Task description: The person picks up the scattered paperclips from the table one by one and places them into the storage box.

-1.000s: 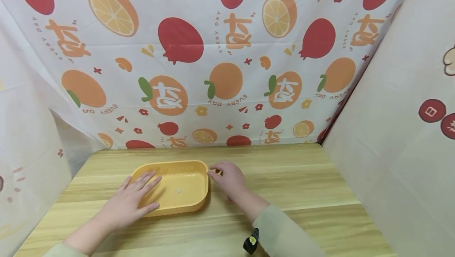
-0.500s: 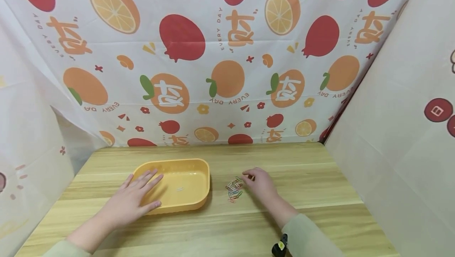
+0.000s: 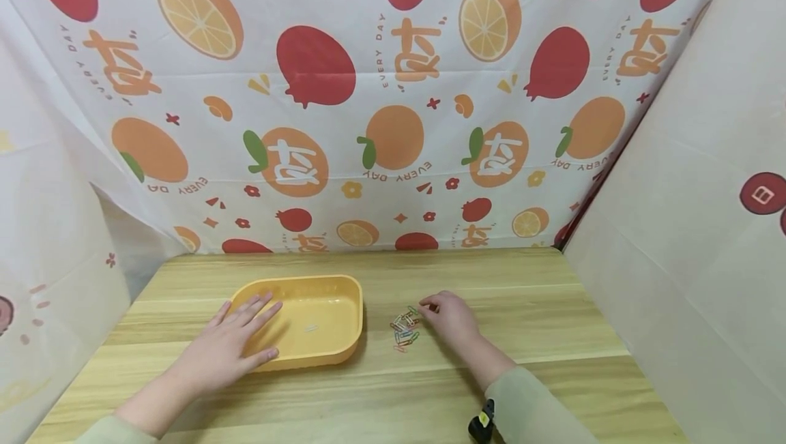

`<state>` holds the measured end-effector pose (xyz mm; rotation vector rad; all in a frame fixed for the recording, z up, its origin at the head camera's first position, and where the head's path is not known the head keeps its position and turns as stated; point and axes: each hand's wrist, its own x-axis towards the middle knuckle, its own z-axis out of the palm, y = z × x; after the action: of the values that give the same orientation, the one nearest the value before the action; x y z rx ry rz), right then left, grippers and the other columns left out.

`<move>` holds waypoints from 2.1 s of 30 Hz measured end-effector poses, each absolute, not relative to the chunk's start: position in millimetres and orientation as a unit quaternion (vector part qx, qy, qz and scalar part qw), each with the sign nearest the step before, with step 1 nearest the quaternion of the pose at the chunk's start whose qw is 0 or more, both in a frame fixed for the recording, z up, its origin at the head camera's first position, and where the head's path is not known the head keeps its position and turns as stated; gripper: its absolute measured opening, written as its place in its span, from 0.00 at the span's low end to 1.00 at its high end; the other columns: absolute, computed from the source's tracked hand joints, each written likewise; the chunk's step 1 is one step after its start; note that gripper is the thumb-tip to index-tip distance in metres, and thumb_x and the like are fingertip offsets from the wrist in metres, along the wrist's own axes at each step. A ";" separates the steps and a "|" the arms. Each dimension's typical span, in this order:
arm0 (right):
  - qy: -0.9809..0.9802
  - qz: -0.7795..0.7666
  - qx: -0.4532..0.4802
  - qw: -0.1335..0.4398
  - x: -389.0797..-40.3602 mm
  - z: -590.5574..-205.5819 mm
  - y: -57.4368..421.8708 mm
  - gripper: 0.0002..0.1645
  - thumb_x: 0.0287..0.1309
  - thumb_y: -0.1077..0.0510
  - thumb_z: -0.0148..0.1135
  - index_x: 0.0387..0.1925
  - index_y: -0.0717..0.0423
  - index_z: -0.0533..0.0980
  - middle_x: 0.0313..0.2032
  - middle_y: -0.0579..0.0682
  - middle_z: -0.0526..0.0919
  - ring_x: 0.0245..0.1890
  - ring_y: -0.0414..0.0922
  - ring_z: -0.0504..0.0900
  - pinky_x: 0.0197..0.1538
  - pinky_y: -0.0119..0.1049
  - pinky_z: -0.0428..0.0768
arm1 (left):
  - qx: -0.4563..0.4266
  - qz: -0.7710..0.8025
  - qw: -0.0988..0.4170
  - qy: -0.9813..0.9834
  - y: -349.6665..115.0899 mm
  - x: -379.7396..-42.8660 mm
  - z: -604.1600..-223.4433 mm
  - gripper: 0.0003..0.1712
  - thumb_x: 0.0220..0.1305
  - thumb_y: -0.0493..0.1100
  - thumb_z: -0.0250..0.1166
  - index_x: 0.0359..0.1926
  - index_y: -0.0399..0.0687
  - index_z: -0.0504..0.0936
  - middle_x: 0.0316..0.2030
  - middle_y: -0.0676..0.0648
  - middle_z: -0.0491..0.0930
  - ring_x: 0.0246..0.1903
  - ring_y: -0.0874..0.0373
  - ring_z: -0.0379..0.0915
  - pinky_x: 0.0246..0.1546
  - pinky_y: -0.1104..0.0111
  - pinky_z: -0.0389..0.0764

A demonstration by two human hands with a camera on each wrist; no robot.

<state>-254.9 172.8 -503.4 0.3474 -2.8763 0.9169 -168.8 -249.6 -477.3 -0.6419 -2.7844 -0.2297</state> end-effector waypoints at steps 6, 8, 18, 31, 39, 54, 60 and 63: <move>-0.949 0.290 0.118 0.031 -259.0 -504.9 168.4 0.09 0.60 0.51 0.69 0.41 0.47 0.86 0.35 0.41 0.81 0.35 0.38 0.78 0.42 0.40 0.80 | -0.226 -0.078 0.152 -0.959 -249.6 -168.3 -478.4 0.46 0.63 0.71 0.58 0.74 0.53 0.64 0.74 0.42 0.59 0.72 0.41 0.55 0.74 0.54 0.25; -0.951 0.282 0.122 0.031 -260.3 -505.9 166.9 0.09 0.60 0.51 0.69 0.40 0.47 0.87 0.35 0.41 0.81 0.35 0.39 0.79 0.43 0.42 0.80 | -0.224 -0.075 0.148 -0.960 -249.9 -168.5 -478.6 0.46 0.63 0.72 0.57 0.74 0.54 0.63 0.74 0.43 0.59 0.72 0.41 0.54 0.74 0.54 0.25; -0.954 0.267 0.131 0.031 -267.1 -511.0 162.3 0.06 0.59 0.52 0.70 0.36 0.48 0.87 0.33 0.42 0.82 0.36 0.41 0.80 0.47 0.45 0.80 | -0.217 -0.075 0.125 -0.965 -250.6 -170.0 -479.3 0.47 0.64 0.72 0.56 0.76 0.55 0.61 0.75 0.44 0.56 0.73 0.42 0.51 0.73 0.55 0.22; -0.961 0.236 0.137 0.039 -269.1 -510.7 158.6 0.04 0.58 0.52 0.71 0.31 0.46 0.87 0.29 0.39 0.78 0.32 0.38 0.77 0.41 0.40 0.79 | -0.215 -0.077 0.134 -0.964 -251.5 -169.0 -479.7 0.47 0.64 0.72 0.57 0.76 0.55 0.61 0.75 0.44 0.56 0.73 0.42 0.51 0.73 0.52 0.25; -0.962 0.246 0.115 0.024 -264.4 -508.6 154.7 0.03 0.58 0.54 0.70 0.30 0.48 0.85 0.31 0.42 0.79 0.33 0.39 0.78 0.42 0.41 0.80 | -0.222 -0.085 0.153 -0.959 -249.6 -164.9 -475.8 0.45 0.63 0.71 0.58 0.75 0.54 0.63 0.74 0.43 0.58 0.72 0.41 0.54 0.74 0.51 0.29; -0.954 0.278 0.110 0.020 -264.4 -511.0 156.5 0.06 0.59 0.56 0.69 0.26 0.46 0.84 0.30 0.40 0.81 0.33 0.39 0.79 0.42 0.41 0.80 | -0.218 -0.090 0.133 -0.963 -249.2 -163.5 -475.4 0.45 0.64 0.70 0.58 0.75 0.54 0.63 0.74 0.43 0.58 0.73 0.42 0.52 0.74 0.47 0.33; -0.945 0.310 0.104 0.010 -268.0 -510.6 158.8 0.06 0.59 0.56 0.69 0.26 0.46 0.84 0.29 0.40 0.83 0.34 0.40 0.80 0.45 0.43 0.81 | -0.217 -0.092 0.131 -0.963 -248.9 -163.2 -475.0 0.45 0.64 0.70 0.58 0.75 0.54 0.62 0.74 0.43 0.58 0.73 0.42 0.52 0.74 0.46 0.34; -0.939 0.329 0.100 0.013 -269.4 -509.1 160.1 0.05 0.59 0.56 0.69 0.28 0.47 0.85 0.30 0.40 0.83 0.35 0.40 0.80 0.46 0.45 0.81 | -0.217 -0.093 0.131 -0.963 -248.7 -163.3 -474.5 0.45 0.64 0.70 0.59 0.75 0.55 0.62 0.74 0.43 0.57 0.73 0.41 0.52 0.74 0.47 0.32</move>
<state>-269.4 160.1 -509.1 0.3107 -2.9262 1.0260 -163.3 -248.7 -474.5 -0.6311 -2.7957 -0.2706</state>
